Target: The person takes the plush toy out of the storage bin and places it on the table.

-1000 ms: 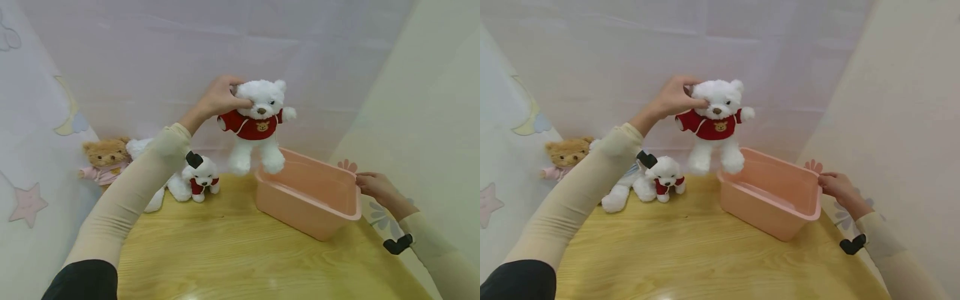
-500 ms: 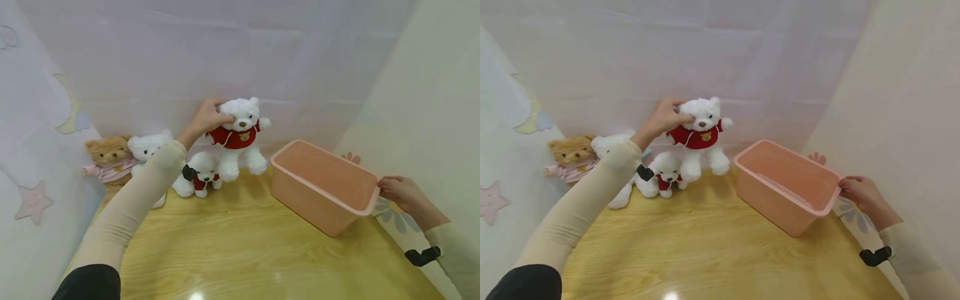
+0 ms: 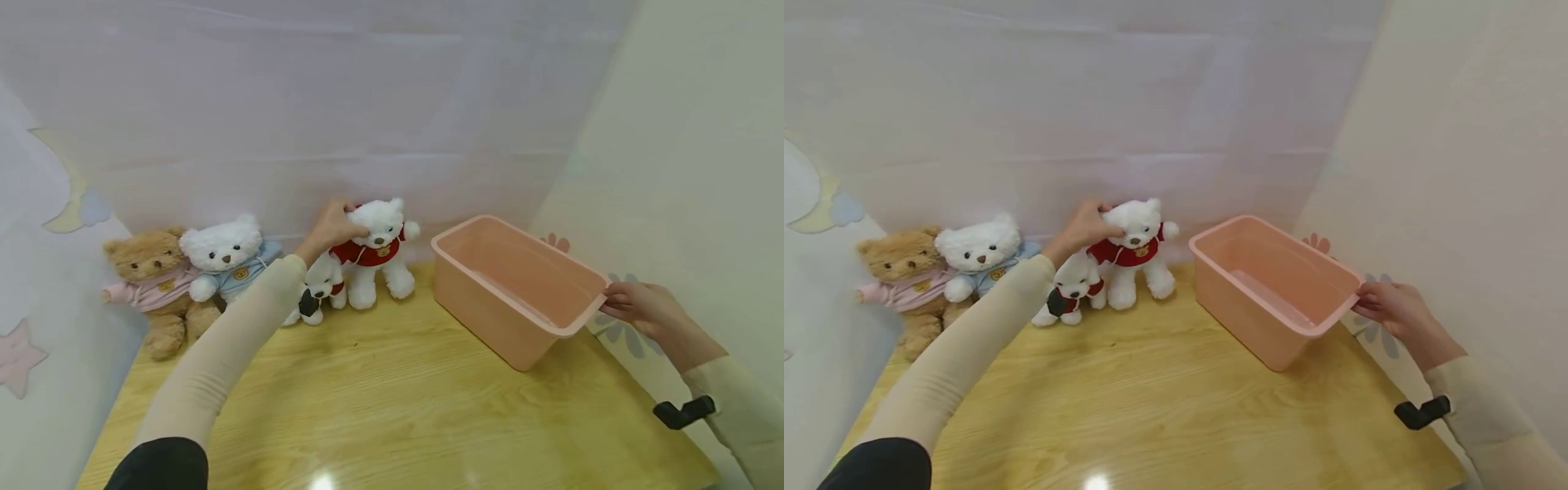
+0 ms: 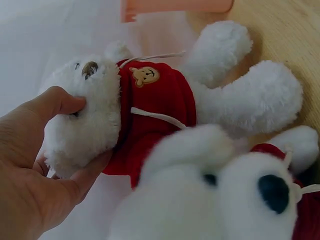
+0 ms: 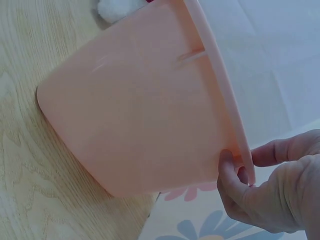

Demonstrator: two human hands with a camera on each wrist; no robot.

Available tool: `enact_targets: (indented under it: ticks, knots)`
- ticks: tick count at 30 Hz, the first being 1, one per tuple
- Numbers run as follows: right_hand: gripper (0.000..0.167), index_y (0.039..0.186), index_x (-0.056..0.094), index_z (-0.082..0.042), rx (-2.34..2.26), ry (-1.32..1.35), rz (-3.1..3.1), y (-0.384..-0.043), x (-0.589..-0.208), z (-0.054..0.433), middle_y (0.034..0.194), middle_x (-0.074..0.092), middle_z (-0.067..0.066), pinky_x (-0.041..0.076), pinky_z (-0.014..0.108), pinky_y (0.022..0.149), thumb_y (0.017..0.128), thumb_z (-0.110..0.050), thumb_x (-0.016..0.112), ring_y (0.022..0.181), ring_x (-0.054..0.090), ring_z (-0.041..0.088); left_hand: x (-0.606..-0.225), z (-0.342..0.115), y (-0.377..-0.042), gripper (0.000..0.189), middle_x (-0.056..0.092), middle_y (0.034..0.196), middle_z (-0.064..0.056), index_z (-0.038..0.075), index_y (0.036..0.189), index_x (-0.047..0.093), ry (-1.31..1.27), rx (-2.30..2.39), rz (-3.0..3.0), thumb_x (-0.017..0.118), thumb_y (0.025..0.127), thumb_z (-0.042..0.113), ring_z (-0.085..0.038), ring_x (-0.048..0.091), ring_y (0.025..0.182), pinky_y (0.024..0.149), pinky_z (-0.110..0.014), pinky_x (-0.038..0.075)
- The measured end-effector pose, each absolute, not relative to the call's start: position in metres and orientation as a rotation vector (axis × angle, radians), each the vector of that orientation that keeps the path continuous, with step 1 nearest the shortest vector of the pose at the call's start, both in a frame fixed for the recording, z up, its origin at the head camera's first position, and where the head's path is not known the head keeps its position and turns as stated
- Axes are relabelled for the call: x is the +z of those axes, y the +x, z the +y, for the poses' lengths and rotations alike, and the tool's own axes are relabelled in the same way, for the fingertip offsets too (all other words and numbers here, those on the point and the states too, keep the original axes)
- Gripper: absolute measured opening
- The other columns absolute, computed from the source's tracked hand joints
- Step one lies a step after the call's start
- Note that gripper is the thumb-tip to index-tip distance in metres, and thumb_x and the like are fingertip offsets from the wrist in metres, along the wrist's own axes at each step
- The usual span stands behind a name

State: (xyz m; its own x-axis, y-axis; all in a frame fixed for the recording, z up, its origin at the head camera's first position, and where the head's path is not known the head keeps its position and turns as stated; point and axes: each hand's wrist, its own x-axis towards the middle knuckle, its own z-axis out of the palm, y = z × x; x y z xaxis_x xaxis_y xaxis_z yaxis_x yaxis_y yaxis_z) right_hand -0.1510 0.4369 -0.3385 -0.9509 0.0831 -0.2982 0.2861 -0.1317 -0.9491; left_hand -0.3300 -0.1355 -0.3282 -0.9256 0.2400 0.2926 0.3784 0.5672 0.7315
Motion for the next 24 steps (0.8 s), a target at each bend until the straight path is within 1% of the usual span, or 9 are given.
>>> enact_targets:
  ticks: [6, 10, 13, 14, 16, 18, 20, 22, 24]
  knots:
    - [0.02, 0.119, 0.047, 0.006, -2.126, 0.452, 2.035, -0.15, -0.337, 0.43, 0.093, 0.067, 0.012, 0.058, 0.04, 0.083, 0.102, -0.001, 0.055, 0.085, 0.072, 0.023, -0.345, -0.142, -0.334, 0.045, 0.052, 0.097, -0.015, -0.001, 0.098, 0.052, -0.522, -1.229, -2.724, 0.087, 0.076, 0.017, -0.028, 0.047, 0.087, 0.073, -0.038, 0.045]
    - [0.02, 0.119, 0.046, 0.008, -2.066, 0.446, 2.055, -0.154, -0.335, 0.428, 0.093, 0.066, 0.012, 0.057, 0.043, 0.084, 0.102, 0.0, 0.053, 0.083, 0.072, 0.025, -0.354, -0.15, -0.338, 0.044, 0.049, 0.097, -0.015, -0.001, 0.099, 0.049, -0.533, -1.208, -2.761, 0.085, 0.078, 0.014, -0.029, 0.043, 0.087, 0.072, -0.04, 0.041]
    - [0.009, 0.107, 0.056, 0.004, -2.008, 0.428, 2.101, -0.161, -0.339, 0.424, 0.093, 0.066, 0.011, 0.058, 0.043, 0.083, 0.101, -0.002, 0.052, 0.082, 0.072, 0.024, -0.361, -0.157, -0.341, 0.043, 0.049, 0.103, -0.017, -0.002, 0.104, 0.05, -0.51, -1.146, -2.821, 0.082, 0.079, 0.012, -0.031, 0.044, 0.09, 0.074, -0.043, 0.043]
    - [0.009, 0.101, 0.06, 0.001, -1.969, 0.417, 2.141, -0.164, -0.341, 0.423, 0.092, 0.065, 0.01, 0.058, 0.041, 0.082, 0.101, -0.003, 0.052, 0.081, 0.072, 0.023, -0.363, -0.159, -0.342, 0.042, 0.05, 0.106, -0.018, -0.003, 0.106, 0.05, -0.502, -1.11, -2.84, 0.08, 0.08, 0.012, -0.032, 0.045, 0.092, 0.075, -0.044, 0.043]
    - [0.02, 0.092, 0.066, -0.003, -1.804, 0.359, 2.301, -0.169, -0.345, 0.42, 0.089, 0.066, 0.009, 0.059, 0.039, 0.08, 0.102, -0.011, 0.051, 0.081, 0.071, 0.023, -0.368, -0.161, -0.343, 0.043, 0.051, 0.113, -0.02, -0.004, 0.112, 0.053, -0.498, -1.004, -2.884, 0.078, 0.082, 0.013, -0.034, 0.047, 0.097, 0.079, -0.046, 0.046]
    - [0.028, 0.09, 0.069, -0.003, -1.556, 0.288, 2.485, -0.176, -0.344, 0.415, 0.086, 0.067, 0.009, 0.059, 0.037, 0.077, 0.103, -0.019, 0.05, 0.081, 0.07, 0.022, -0.371, -0.163, -0.342, 0.045, 0.051, 0.12, -0.022, -0.006, 0.117, 0.054, -0.511, -0.835, -2.931, 0.077, 0.086, 0.017, -0.035, 0.049, 0.103, 0.086, -0.048, 0.046]
    - [0.037, 0.095, 0.071, 0.003, -1.252, 0.208, 2.637, -0.185, -0.336, 0.411, 0.086, 0.067, 0.008, 0.057, 0.038, 0.072, 0.105, -0.026, 0.049, 0.079, 0.068, 0.02, -0.372, -0.166, -0.339, 0.046, 0.051, 0.124, -0.023, -0.006, 0.121, 0.056, -0.546, -0.613, -2.957, 0.076, 0.09, 0.022, -0.038, 0.05, 0.109, 0.092, -0.05, 0.045]
    - [0.043, 0.102, 0.069, 0.007, -0.95, 0.134, 2.753, -0.196, -0.321, 0.405, 0.078, 0.062, 0.006, 0.052, 0.038, 0.062, 0.104, -0.031, 0.049, 0.068, 0.06, 0.018, -0.368, -0.17, -0.333, 0.047, 0.05, 0.125, -0.023, -0.004, 0.123, 0.058, -0.565, -0.41, -2.96, 0.075, 0.093, 0.027, -0.039, 0.049, 0.113, 0.097, -0.052, 0.042]
    - [0.047, 0.111, 0.064, 0.013, -0.704, 0.042, 2.837, -0.206, -0.3, 0.397, 0.084, 0.062, 0.016, 0.049, 0.041, 0.06, 0.103, -0.031, 0.051, 0.068, 0.057, 0.024, -0.36, -0.178, -0.327, 0.049, 0.05, 0.127, -0.023, -0.002, 0.128, 0.06, -0.556, -0.295, -2.939, 0.074, 0.094, 0.031, -0.042, 0.048, 0.118, 0.101, -0.056, 0.038]
